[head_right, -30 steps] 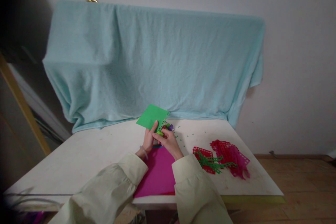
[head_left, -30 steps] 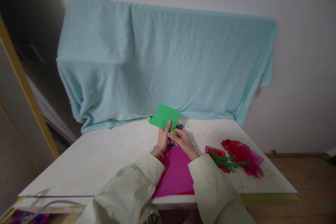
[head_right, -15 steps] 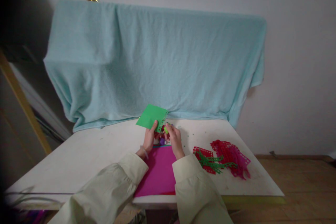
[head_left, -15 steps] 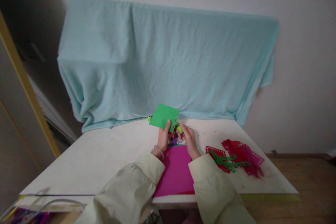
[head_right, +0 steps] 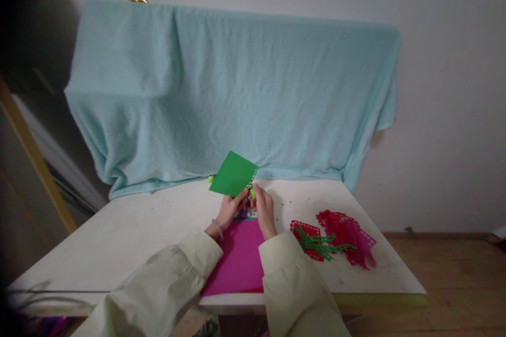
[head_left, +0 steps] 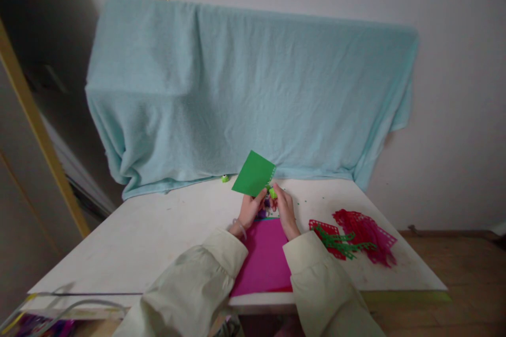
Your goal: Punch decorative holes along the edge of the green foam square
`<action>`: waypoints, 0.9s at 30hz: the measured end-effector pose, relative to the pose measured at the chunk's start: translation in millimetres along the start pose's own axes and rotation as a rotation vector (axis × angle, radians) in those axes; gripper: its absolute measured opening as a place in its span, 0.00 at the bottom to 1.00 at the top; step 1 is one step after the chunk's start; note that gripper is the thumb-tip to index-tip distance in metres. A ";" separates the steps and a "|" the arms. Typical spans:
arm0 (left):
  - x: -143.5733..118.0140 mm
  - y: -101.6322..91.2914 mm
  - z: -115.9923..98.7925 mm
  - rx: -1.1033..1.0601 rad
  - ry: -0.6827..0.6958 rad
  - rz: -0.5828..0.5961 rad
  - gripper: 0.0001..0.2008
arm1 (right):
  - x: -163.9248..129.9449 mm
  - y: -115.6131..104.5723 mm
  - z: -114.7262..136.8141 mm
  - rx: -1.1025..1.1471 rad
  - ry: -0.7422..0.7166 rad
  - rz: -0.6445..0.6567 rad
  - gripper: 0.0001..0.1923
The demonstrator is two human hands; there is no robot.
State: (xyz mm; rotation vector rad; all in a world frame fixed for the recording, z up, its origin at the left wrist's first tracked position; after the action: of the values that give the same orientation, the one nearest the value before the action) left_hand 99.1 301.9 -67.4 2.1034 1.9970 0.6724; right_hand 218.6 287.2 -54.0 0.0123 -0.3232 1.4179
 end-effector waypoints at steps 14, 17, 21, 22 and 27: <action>-2.5 6.6 -6.0 0.006 0.013 0.054 0.20 | -0.5 -2.5 0.1 -0.034 -0.005 -0.044 0.24; -2.6 9.0 -5.6 0.028 0.014 0.084 0.21 | -1.8 0.1 5.6 -0.011 -0.042 -0.010 0.24; -0.8 5.1 -1.6 0.024 0.016 0.044 0.21 | -2.0 1.0 5.9 -0.023 -0.056 -0.007 0.24; 0.0 2.7 -0.5 0.018 0.023 0.019 0.21 | -1.9 0.5 4.9 -0.035 -0.052 -0.017 0.24; 3.9 -5.1 6.7 0.017 0.033 -0.038 0.21 | -1.8 -1.0 4.2 -0.051 -0.048 -0.035 0.23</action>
State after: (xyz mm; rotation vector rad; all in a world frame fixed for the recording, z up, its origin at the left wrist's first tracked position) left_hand 97.4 307.5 -74.6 2.0720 2.0615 0.6902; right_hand 218.4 284.4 -50.3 0.0102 -0.3969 1.3763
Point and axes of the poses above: each hand's wrist, its own x-axis towards the middle knuckle, its own y-axis out of the palm, z = x × y, the point moved 7 cm from there along x, towards the middle knuckle, and after that the axes turned 12 degrees about -x, right-handed, at the moved point
